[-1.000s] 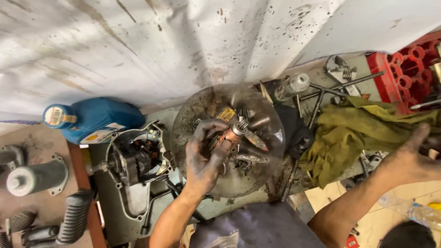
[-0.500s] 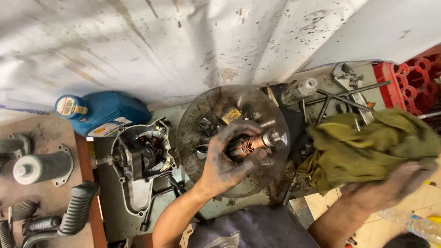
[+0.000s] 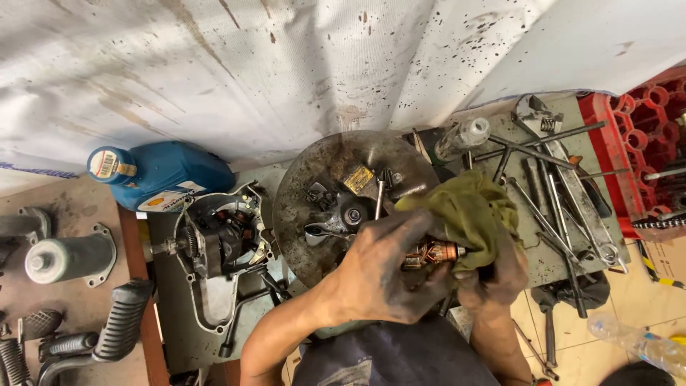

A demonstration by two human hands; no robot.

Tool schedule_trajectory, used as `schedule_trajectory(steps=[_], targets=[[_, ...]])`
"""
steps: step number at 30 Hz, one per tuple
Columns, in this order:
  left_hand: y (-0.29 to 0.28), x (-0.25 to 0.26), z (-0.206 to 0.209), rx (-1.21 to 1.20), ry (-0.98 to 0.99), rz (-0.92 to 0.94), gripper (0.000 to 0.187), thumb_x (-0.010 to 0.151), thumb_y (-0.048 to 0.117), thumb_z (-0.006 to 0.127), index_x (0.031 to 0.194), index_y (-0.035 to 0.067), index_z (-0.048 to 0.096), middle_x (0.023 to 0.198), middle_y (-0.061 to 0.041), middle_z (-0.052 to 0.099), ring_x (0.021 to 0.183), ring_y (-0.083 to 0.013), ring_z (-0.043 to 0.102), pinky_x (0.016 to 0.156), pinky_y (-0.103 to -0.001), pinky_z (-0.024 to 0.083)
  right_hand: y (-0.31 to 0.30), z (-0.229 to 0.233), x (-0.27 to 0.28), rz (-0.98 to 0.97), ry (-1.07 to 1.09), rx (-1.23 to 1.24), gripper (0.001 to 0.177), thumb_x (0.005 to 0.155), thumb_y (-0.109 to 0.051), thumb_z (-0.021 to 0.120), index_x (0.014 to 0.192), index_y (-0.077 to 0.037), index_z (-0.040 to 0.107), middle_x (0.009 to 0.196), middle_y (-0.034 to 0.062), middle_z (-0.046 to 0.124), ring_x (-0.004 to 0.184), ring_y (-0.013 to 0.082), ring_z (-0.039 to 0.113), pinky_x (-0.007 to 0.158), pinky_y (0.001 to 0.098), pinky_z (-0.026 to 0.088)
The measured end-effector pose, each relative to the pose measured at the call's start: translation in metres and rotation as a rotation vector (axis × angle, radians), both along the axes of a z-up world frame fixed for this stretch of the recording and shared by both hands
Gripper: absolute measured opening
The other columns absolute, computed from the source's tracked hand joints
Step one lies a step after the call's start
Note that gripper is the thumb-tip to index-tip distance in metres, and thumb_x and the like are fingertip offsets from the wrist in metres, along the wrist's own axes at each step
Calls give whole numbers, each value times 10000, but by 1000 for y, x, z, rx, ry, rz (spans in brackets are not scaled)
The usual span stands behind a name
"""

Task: The person cleans a cylindrical mechanical component with copper windings using a green cloth. They then wipe a larger metal housing and use a small brush to scrub a dark, greasy part held in their hands. Finally, they apply a liquid from a small bottle onto the part.

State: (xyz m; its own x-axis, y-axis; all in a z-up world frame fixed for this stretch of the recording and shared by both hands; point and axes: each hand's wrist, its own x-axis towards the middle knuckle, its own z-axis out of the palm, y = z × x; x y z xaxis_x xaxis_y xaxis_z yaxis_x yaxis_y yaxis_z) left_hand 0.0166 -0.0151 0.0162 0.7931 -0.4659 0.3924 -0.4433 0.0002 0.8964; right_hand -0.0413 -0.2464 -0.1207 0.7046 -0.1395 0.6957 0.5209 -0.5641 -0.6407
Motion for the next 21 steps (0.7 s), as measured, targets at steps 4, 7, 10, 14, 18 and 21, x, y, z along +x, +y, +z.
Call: schedule_trajectory(steps=[4, 7, 10, 14, 18, 21], targets=[[10, -3, 15, 148, -36, -41, 461, 793, 43, 769, 1203, -32, 574, 1047, -189, 658, 905, -344, 698, 774, -392, 589, 7, 0, -3, 124, 34, 189, 501, 951, -345, 688, 1179, 96, 617, 1098, 184, 718, 933, 237, 737, 834, 314, 625], [13, -2, 12, 95, 31, -94, 471, 799, 27, 733, 1233, -62, 572, 1068, -201, 649, 919, -327, 712, 785, -382, 605, -2, -6, 7, 246, -121, 157, 233, 971, -265, 705, 1016, -38, 674, 1088, 175, 719, 1029, 343, 735, 935, 430, 628], [11, -2, 8, 113, 49, -68, 502, 790, 28, 730, 1255, -70, 566, 1081, -202, 657, 928, -313, 716, 802, -360, 614, 31, 64, 26, 164, -32, 232, 263, 942, -307, 671, 897, -53, 619, 1132, 225, 683, 929, 315, 740, 844, 394, 674], [16, -1, -1, 80, 2, -31, 337, 826, 28, 749, 1123, -9, 594, 997, -159, 658, 875, -270, 696, 774, -353, 584, 14, 66, 10, -225, 161, 86, 422, 1000, -315, 690, 1193, 60, 699, 1095, 166, 733, 973, 296, 738, 911, 349, 594], [22, 3, 1, -1, 217, -35, 234, 906, 42, 774, 1070, 15, 609, 891, -81, 684, 772, -166, 679, 687, -309, 532, -1, 49, 20, -5, -34, 290, 457, 1081, -451, 613, 1293, -51, 673, 1255, 124, 702, 1085, 238, 688, 972, 324, 582], [14, 3, -10, -83, 235, -75, 260, 917, 30, 779, 1106, 11, 601, 937, -78, 677, 799, -155, 666, 707, -307, 524, 9, 58, 24, 54, -21, 132, 473, 1071, -478, 564, 1219, -39, 666, 1231, 153, 694, 1097, 281, 712, 967, 366, 614]])
